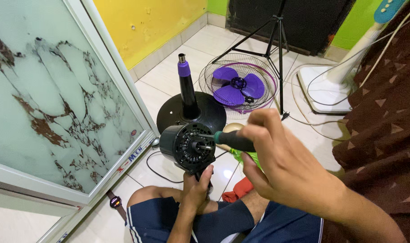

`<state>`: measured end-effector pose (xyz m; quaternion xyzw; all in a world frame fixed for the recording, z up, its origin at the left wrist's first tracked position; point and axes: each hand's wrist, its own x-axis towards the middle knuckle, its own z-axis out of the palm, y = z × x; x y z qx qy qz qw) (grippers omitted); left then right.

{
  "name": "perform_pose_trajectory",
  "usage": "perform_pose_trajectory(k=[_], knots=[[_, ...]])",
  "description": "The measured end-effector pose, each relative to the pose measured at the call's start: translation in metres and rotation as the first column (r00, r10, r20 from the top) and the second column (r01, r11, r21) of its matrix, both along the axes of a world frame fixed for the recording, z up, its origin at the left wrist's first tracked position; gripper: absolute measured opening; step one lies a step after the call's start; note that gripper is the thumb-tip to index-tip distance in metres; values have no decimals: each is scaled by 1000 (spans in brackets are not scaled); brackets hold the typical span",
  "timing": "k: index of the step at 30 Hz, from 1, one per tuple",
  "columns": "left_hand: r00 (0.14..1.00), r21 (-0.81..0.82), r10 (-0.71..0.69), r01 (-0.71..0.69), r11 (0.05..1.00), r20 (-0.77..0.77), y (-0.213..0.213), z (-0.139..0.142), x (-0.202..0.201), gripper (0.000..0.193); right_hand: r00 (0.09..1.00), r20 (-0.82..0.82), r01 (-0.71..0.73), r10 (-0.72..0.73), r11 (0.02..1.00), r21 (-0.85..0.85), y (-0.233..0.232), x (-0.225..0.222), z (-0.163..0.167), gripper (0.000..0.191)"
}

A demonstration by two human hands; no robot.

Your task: The person sits on the floor servicing a standing fan. They hold the detached fan motor housing and use a screwdriver to unscrew and tighten screws on the rear motor cover, repositioning the housing repeatedly while working on different screws.

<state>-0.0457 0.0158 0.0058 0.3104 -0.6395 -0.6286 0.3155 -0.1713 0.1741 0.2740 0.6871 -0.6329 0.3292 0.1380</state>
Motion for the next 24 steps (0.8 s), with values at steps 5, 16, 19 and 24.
perform_pose_trajectory(k=[5, 16, 19, 24], knots=[[1000, -8, -22, 22, 1000, 0, 11, 8, 1, 24, 988, -77, 139, -133, 987, 78, -2, 5, -5, 35], [997, -134, -36, 26, 991, -75, 16, 15, -2, 30, 999, -28, 47, -46, 998, 33, 13, 2, 10, 38], [993, -148, -55, 40, 988, -104, 20, 16, -3, 31, 989, -57, 140, -137, 988, 58, 10, 5, 5, 34], [995, -157, -55, 42, 987, -79, 21, 22, -3, 31, 934, -80, 358, -349, 905, 230, 10, 6, 5, 50]])
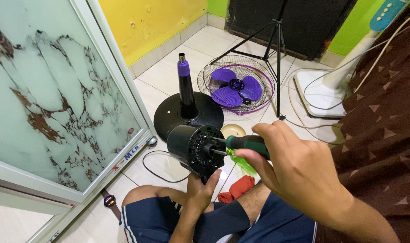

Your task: The person sits on the floor servicing a standing fan. They hold the detached fan motor housing and use a screwdriver to unscrew and tighten screws on the rear motor cover, repositioning the housing repeatedly while working on different screws.

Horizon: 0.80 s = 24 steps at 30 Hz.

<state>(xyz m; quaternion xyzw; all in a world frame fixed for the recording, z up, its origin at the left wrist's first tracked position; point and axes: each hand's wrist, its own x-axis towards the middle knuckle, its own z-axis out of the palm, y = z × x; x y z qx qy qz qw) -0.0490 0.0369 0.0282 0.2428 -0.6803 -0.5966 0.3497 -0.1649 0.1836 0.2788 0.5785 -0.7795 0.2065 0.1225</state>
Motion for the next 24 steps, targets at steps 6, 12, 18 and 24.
perform_pose_trajectory(k=[6, 12, 18, 24], knots=[[998, 40, -38, 40, 998, -57, 0, 2, 1, 32, 941, -104, -336, 321, 924, -185, 10, 5, 5, 52], [999, 40, -43, 43, 998, 19, 3, -6, 1, 32, 997, -63, -48, 38, 986, -160, 4, 1, -1, 45], [998, 77, -64, 64, 995, -12, 4, -4, 1, 35, 980, -4, -198, 199, 973, -119, 19, 3, 9, 45], [994, 66, -87, 83, 994, 60, 7, 9, -4, 32, 987, -20, -161, 160, 985, -66, 24, 6, 1, 41]])
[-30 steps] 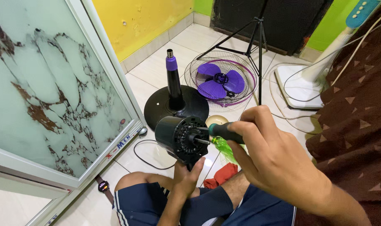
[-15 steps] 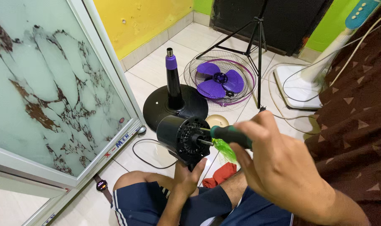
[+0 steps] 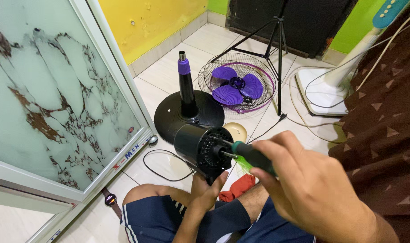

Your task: The person sits on the floor servicing a standing fan. They hold the detached fan motor housing and use a screwdriver to unscrew and tighten screws on the rear motor cover, repositioning the housing repeatedly while working on different screws.

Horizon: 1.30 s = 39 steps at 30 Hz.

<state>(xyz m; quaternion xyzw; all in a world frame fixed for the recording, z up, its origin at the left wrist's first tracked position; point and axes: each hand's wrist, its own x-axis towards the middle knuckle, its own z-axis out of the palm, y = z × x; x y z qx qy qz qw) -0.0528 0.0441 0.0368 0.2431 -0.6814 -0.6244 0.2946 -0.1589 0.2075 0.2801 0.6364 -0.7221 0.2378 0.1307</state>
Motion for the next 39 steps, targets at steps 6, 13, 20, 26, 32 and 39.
perform_pose_trajectory(k=[6, 13, 20, 26, 32, 39], knots=[[997, 6, 8, -8, 1000, 82, 0, 6, -3, 32, 978, 20, 208, -209, 978, 31, -3, -15, -3, 37], [1000, -7, -14, 14, 1000, -11, 3, 6, 1, 36, 988, 127, -49, 88, 958, -283, -7, -12, 3, 42], [989, 62, 25, -34, 997, 143, 9, 4, -2, 37, 959, -69, 259, -274, 950, -174, -11, -12, -6, 40], [998, 84, 33, -29, 996, -51, 1, -1, -5, 35, 995, 55, 89, -85, 994, -70, 0, -9, -7, 58], [995, 38, 25, -22, 999, -92, 0, -8, -2, 33, 990, 106, 105, -93, 988, -113, -6, -19, -6, 37], [992, 49, 73, -68, 996, -100, -6, -16, 1, 33, 909, -51, 418, -415, 904, 88, -14, -22, -16, 28]])
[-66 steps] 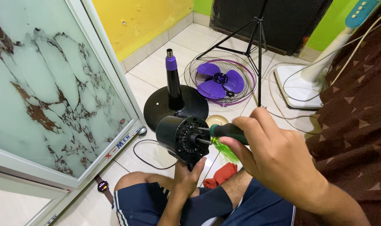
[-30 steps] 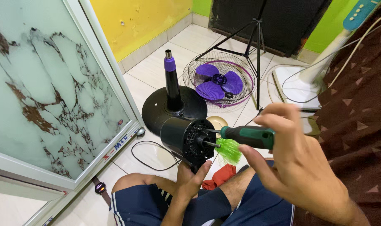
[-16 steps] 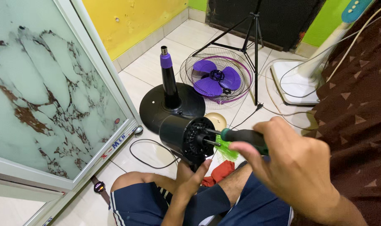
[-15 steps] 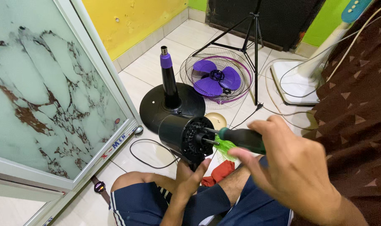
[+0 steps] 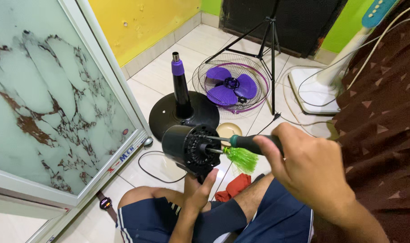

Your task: The person sits on the floor servicing a standing fan. They hold the detached fan motor housing and use a screwdriver to unscrew and tighten screws on the rear motor cover, repositioning the housing repeatedly while working on different screws.

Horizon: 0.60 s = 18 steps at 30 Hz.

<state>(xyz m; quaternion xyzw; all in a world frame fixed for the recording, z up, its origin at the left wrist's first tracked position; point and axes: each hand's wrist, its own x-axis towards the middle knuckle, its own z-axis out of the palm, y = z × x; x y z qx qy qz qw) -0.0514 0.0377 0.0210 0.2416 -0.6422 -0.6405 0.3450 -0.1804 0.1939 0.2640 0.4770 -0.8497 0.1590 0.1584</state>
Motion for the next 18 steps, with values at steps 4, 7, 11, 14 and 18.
perform_pose_trajectory(k=[4, 7, 11, 14, 18], knots=[[998, -24, 44, -43, 999, 36, -4, 0, 2, 35, 946, 68, -297, 317, 932, -207, 1, 0, 0, 51], [1000, -17, 27, -27, 999, 6, -5, 0, 3, 35, 810, 126, -501, 572, 788, -358, 2, -1, -1, 39], [999, -4, 37, -37, 999, 30, -4, -2, 1, 35, 895, 65, -416, 441, 878, -236, -4, 0, -8, 35], [997, -14, 54, -54, 998, 60, -5, -5, -1, 33, 955, 45, -282, 292, 946, -160, -8, -1, -11, 34], [990, 31, 65, -70, 997, 127, -9, -11, 1, 32, 892, 243, -334, 381, 918, -212, -3, -5, -6, 47]])
